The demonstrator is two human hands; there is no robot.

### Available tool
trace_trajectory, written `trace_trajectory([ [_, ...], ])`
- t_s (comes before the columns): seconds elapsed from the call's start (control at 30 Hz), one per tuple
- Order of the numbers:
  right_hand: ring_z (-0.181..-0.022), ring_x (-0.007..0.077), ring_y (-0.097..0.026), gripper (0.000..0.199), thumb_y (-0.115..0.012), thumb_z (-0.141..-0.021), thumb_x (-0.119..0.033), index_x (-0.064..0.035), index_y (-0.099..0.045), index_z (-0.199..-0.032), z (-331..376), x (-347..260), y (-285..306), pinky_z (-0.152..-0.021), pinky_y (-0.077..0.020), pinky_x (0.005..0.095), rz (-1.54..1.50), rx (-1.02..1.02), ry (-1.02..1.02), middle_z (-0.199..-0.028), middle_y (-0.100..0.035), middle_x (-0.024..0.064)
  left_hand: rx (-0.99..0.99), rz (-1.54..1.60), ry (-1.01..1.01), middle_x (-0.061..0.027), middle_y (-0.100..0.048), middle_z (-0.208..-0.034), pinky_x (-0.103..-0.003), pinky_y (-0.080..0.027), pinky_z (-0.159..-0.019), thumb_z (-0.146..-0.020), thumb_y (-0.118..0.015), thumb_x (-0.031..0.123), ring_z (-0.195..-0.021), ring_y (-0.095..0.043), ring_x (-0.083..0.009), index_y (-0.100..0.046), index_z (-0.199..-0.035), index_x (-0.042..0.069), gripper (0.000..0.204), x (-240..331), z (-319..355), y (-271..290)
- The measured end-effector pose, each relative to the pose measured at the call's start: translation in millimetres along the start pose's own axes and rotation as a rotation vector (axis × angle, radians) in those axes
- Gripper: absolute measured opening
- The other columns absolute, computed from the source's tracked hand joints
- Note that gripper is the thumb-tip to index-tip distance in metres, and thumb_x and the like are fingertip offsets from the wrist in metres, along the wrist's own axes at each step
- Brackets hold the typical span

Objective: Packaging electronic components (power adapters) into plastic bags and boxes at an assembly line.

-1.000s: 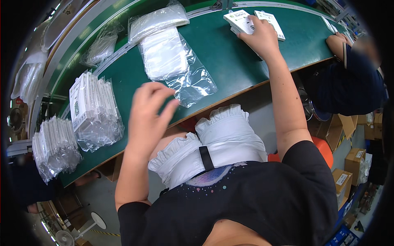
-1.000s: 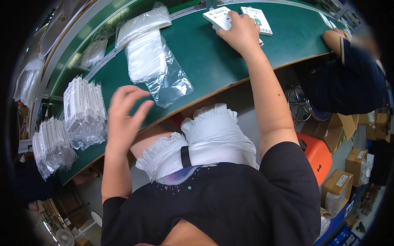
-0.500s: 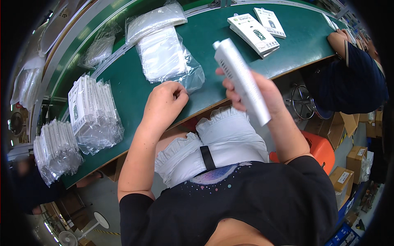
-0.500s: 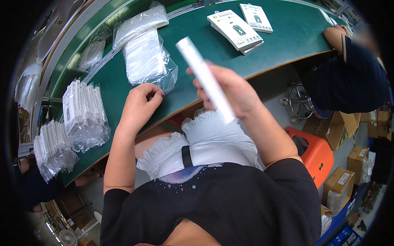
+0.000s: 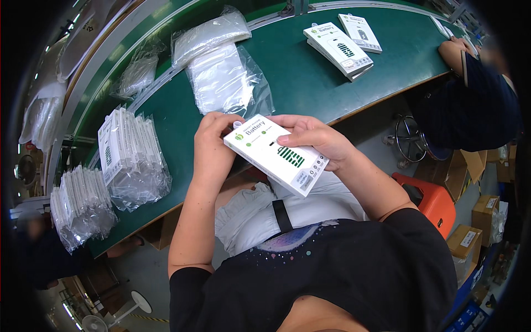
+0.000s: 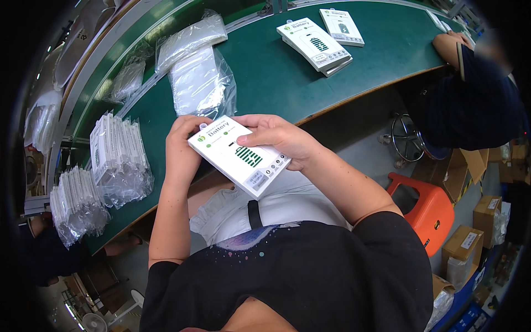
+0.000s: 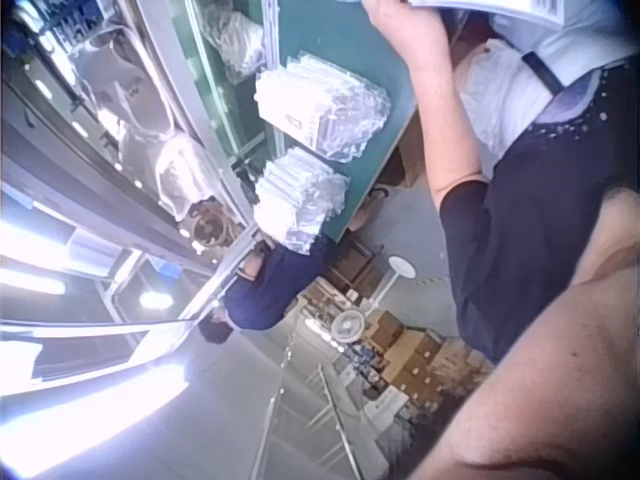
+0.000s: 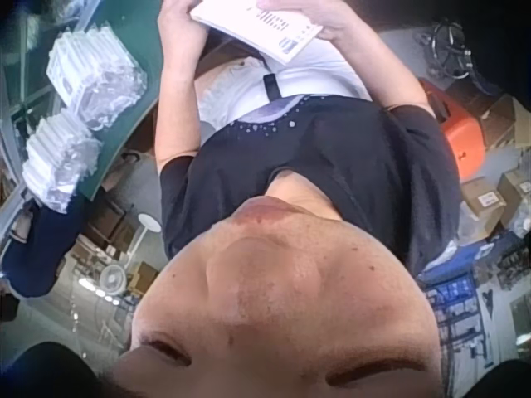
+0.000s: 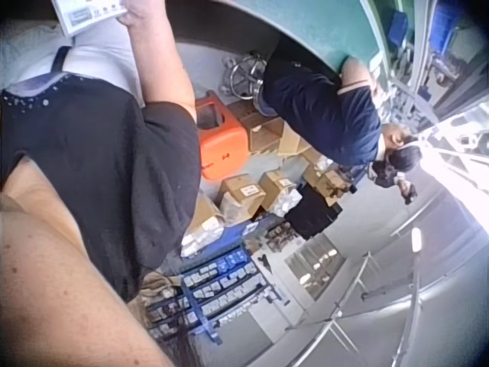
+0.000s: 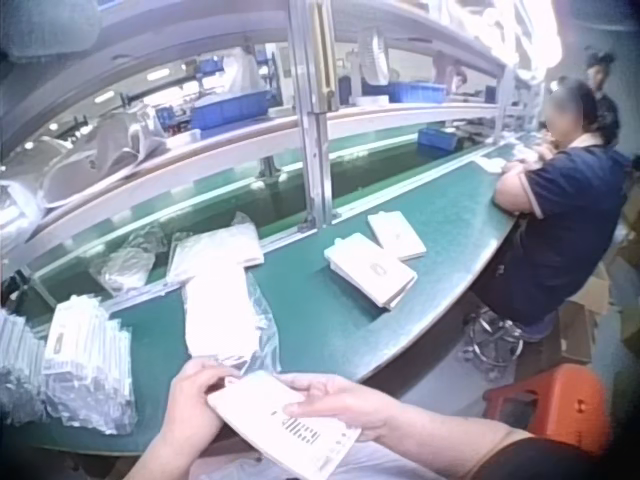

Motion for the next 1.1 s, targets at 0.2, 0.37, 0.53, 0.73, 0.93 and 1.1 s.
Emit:
trace_trajectory([
  [0.2,-0.088,0.0179,-0.066,0.058,-0.060,-0.082,-0.003,0.0090,-0.034,-0.132,13,-5,14,-0.071,-0.0559,0.0258,0.221,0.155,0.060,-0.112,-0.059,0.0190,-0.092,0.581,0.539,-0.0067,-0.063,-0.082,-0.021,-0.050,-0.056,-0.086,-0.060,0.006,-0.066,-0.059,-0.0089,-0.065,-0.097,-0.004,0.016,-46,17,-14],
  [0.37,-0.095,0.0162,-0.061,0.051,-0.060,-0.084,-0.003,0.0112,-0.037,-0.127,15,-14,18,-0.079,-0.0519,0.0265,0.364,0.346,0.281,-0.111,-0.057,0.0169,-0.035,0.552,0.473,-0.0089,-0.064,-0.083,-0.023,-0.051,-0.059,-0.085,-0.058,0.001,-0.068,-0.060,-0.0111,-0.062,-0.098,-0.005,0.015,-36,16,-10],
  [0.53,-0.083,0.0129,-0.062,0.034,-0.063,-0.084,-0.005,0.0049,-0.048,-0.112,16,-19,22,-0.072,-0.0522,0.0248,0.369,0.449,0.327,-0.099,-0.061,0.0116,-0.131,0.034,-0.151,-0.0070,-0.061,-0.089,-0.027,-0.051,-0.070,-0.082,-0.060,-0.003,-0.079,-0.060,-0.0132,-0.060,-0.096,-0.001,0.014,26,14,0],
  [0.73,-0.066,0.0085,-0.060,0.014,-0.068,-0.081,-0.007,-0.0017,-0.056,-0.081,22,-26,20,-0.059,-0.0483,0.0209,0.414,0.483,0.395,-0.077,-0.064,0.0079,0.001,0.891,0.405,-0.0118,-0.061,-0.097,-0.028,-0.053,-0.076,-0.087,-0.060,0.007,-0.087,-0.061,-0.0140,-0.049,-0.104,-0.005,0.024,-30,28,-15],
  [0.93,-0.062,0.0032,-0.052,0.022,-0.068,-0.085,-0.022,-0.0003,-0.064,-0.079,5,0,6,-0.052,-0.0401,0.0200,0.860,0.377,0.125,-0.071,-0.062,0.0005,-0.004,1.410,0.591,-0.0224,-0.057,-0.114,-0.039,-0.049,-0.089,-0.090,-0.052,0.010,-0.103,-0.059,-0.0290,-0.041,-0.123,-0.008,0.039,-11,34,-42],
  [1.1,-0.075,0.0128,-0.060,0.103,-0.081,-0.069,-0.016,-0.0072,-0.013,-0.146,13,-18,-36,-0.066,-0.0490,0.0251,1.177,0.115,0.160,-0.101,-0.061,0.0128,0.233,1.461,0.586,-0.0200,-0.058,-0.113,-0.039,-0.051,-0.086,-0.088,-0.054,0.002,-0.100,-0.061,-0.0281,-0.044,-0.121,-0.009,0.037,-20,26,-13],
])
Point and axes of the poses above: each hand's wrist, its own z-axis away from the middle knuckle, its own y-axis out of the back of the hand, x = y × z, the point moved 9 cm from there along -z, towards the middle knuckle
